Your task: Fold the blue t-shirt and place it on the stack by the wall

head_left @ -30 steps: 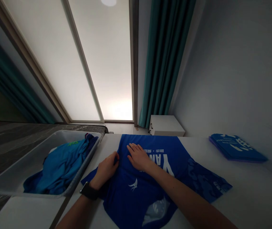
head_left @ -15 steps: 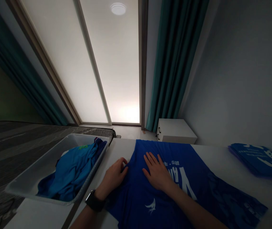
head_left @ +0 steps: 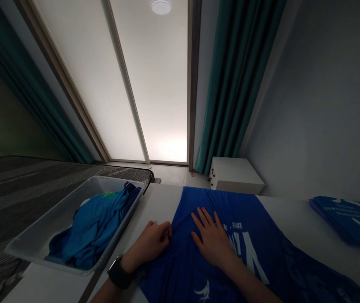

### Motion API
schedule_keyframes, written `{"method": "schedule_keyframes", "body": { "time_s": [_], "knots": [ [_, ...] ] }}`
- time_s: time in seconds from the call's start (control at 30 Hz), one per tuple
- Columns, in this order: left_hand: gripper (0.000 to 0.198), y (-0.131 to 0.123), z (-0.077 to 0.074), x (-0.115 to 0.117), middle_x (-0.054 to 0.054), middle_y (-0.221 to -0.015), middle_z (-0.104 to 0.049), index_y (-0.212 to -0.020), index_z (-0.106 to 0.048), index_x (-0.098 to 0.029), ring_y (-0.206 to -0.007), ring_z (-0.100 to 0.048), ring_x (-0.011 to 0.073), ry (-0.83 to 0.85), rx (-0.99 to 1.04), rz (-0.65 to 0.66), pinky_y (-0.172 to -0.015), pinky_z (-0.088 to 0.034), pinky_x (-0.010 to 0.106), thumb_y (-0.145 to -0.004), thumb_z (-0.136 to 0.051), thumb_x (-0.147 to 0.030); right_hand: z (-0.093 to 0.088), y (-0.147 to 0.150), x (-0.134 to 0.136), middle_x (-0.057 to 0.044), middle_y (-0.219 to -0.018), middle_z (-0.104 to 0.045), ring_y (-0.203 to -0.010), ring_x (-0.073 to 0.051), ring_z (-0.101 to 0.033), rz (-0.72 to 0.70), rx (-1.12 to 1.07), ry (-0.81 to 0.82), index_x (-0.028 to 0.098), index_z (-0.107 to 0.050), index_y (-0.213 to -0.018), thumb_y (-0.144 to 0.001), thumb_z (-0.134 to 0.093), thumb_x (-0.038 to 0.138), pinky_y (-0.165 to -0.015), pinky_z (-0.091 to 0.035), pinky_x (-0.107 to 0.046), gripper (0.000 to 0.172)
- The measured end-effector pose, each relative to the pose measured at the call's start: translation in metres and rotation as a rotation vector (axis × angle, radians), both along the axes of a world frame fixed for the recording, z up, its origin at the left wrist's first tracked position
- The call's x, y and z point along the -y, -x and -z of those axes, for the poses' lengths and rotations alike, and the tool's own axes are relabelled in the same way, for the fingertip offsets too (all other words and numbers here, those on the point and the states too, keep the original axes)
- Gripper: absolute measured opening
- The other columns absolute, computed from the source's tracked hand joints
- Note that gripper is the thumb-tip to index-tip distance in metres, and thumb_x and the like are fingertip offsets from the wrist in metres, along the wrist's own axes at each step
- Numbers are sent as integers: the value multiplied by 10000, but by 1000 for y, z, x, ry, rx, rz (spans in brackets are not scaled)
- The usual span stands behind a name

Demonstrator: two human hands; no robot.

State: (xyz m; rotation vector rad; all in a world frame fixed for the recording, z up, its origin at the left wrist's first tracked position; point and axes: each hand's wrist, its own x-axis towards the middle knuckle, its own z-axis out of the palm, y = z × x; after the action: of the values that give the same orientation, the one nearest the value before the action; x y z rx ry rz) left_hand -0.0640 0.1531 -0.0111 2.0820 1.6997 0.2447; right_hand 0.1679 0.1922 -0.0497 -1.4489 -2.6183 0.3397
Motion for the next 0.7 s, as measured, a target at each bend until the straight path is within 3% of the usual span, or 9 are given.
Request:
{"method": "schedule_keyframes", "body": {
  "time_s": [0.23,0.33,0.43,0.53,0.7],
  "knots": [
    [235,10,3,-11,-23,-646,-599,-1010,-574,-214,-640,-589,183,-115,85,-195,-795,-407,314,-868,-390,-180,-4,2,-1,-58,-1612,-144,-1489,-270,-77,-9,16,25,239,-244,-1538,-992,-232,539,-1187,-45,-574,623],
    [284,12,5,-13,27,-749,-663,-1056,-607,-203,-746,-628,206,-137,104,-258,-793,-412,324,-906,-365,-198,-4,3,-2,-56,-1613,-136,-1489,-270,-74,-17,27,34,234,-248,-1537,-991,-233,537,-1188,-42,-570,625],
    [302,11,9,-14,81,-951,-700,-1069,-635,-197,-879,-634,223,-172,101,-219,-845,-396,358,-929,-369,-222,-3,3,-2,-66,-1613,-144,-1489,-273,-72,-18,33,29,233,-248,-1537,-993,-240,526,-1185,-37,-574,618],
    [273,4,13,-12,70,-963,-692,-1096,-627,-209,-887,-615,227,-178,40,-178,-862,-372,387,-942,-418,-292,-5,2,-2,-65,-1614,-156,-1488,-294,-74,-35,13,19,275,-262,-1531,-997,-272,505,-1166,-33,-619,582],
    [108,-14,15,-6,40,-909,-665,-924,-602,-220,-910,-582,228,-154,-61,-114,-844,-354,375,-876,-508,-245,-8,0,-1,-14,-1611,-202,-1482,-281,-134,-282,-43,47,375,-294,-1506,-983,-375,476,-1166,-26,-623,538]
  ]
}}
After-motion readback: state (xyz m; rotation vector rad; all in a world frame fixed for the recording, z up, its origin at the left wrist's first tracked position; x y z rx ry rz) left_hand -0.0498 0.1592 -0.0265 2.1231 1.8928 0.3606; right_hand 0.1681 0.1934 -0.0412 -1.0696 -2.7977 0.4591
